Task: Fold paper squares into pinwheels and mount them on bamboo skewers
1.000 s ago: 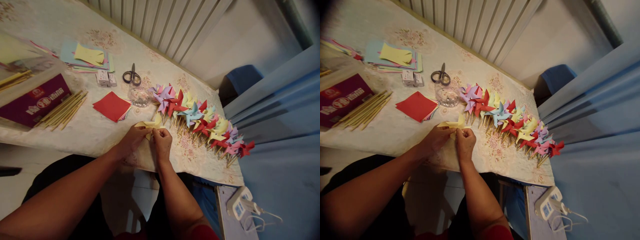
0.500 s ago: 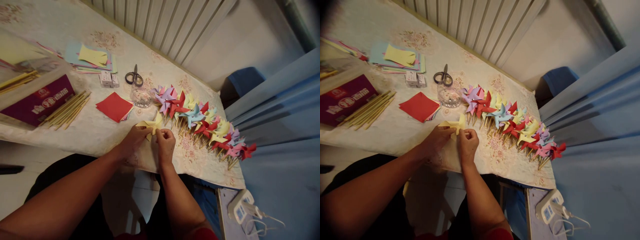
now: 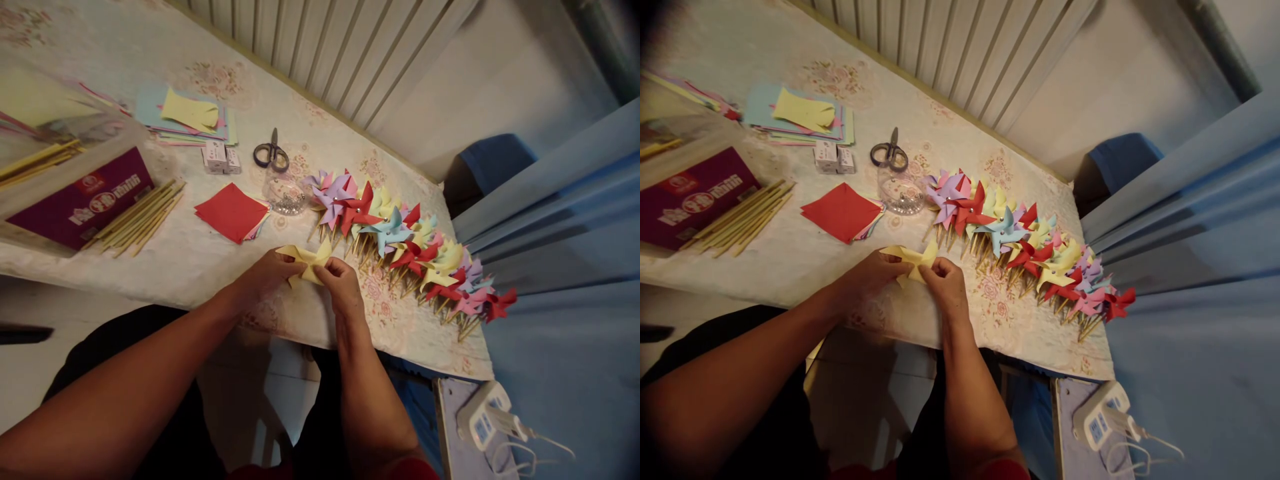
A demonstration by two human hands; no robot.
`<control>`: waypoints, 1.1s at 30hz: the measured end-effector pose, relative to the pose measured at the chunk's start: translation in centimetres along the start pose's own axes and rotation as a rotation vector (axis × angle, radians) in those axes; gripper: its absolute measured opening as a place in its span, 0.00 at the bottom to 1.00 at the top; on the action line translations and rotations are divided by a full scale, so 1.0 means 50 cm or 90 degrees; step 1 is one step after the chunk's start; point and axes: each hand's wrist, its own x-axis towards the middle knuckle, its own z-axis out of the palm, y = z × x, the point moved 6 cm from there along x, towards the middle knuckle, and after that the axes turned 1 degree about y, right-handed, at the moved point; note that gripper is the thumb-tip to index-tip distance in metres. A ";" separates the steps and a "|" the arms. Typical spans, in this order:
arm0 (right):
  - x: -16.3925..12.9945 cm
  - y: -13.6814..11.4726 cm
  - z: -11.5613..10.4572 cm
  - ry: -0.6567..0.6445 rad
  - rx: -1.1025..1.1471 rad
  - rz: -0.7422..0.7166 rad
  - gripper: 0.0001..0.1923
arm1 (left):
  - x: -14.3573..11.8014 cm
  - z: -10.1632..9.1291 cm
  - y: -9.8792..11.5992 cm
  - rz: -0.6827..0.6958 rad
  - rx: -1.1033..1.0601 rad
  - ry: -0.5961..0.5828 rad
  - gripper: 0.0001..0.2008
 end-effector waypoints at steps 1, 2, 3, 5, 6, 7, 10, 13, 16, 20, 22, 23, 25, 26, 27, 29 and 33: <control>0.000 0.005 0.005 -0.008 0.004 0.004 0.11 | 0.000 0.001 -0.002 -0.006 0.011 -0.009 0.08; 0.000 0.010 0.008 -0.015 0.009 0.007 0.10 | 0.000 0.002 -0.004 -0.016 0.025 -0.013 0.09; 0.000 0.013 0.010 -0.018 0.013 0.008 0.09 | 0.000 0.003 -0.003 -0.020 0.039 -0.010 0.10; 0.002 0.020 0.010 -0.017 0.015 0.010 0.08 | -0.002 0.004 0.000 -0.026 0.061 -0.006 0.11; 0.003 0.024 0.010 -0.016 0.014 0.011 0.08 | -0.003 0.006 0.003 -0.025 0.069 -0.007 0.12; 0.004 0.027 0.009 -0.015 0.012 0.012 0.08 | -0.005 0.008 0.006 -0.022 0.075 -0.007 0.12; 0.005 0.032 0.009 -0.020 0.002 0.014 0.09 | -0.008 0.009 0.010 -0.028 0.103 -0.007 0.12; 0.005 0.030 0.012 -0.021 -0.007 0.014 0.09 | -0.008 0.005 0.003 -0.054 0.127 -0.006 0.12; 0.004 0.028 0.016 -0.019 -0.004 0.023 0.11 | -0.002 0.000 -0.007 -0.061 0.130 -0.003 0.13; 0.003 0.028 0.021 -0.015 0.004 0.028 0.11 | 0.003 -0.006 -0.011 -0.050 0.168 0.010 0.12; 0.002 0.030 0.023 -0.016 0.011 0.033 0.12 | 0.001 -0.007 -0.009 -0.047 0.188 0.027 0.12; 0.001 0.031 0.023 -0.014 0.010 0.036 0.12 | 0.000 -0.008 -0.007 -0.046 0.192 0.035 0.12; 0.000 0.032 0.022 -0.002 -0.003 0.034 0.12 | -0.001 -0.007 -0.005 -0.046 0.190 0.040 0.11; 0.000 0.032 0.021 0.005 -0.013 0.030 0.12 | -0.001 -0.006 -0.006 -0.049 0.187 0.038 0.11; 0.000 0.032 0.020 0.009 -0.020 0.027 0.12 | 0.000 -0.004 -0.007 -0.053 0.183 0.031 0.10; 0.000 0.035 0.021 0.010 -0.024 0.023 0.12 | 0.001 -0.001 -0.010 -0.053 0.167 0.010 0.09; -0.002 0.038 0.024 -0.004 -0.010 0.025 0.13 | -0.002 0.002 -0.004 -0.008 0.134 -0.017 0.08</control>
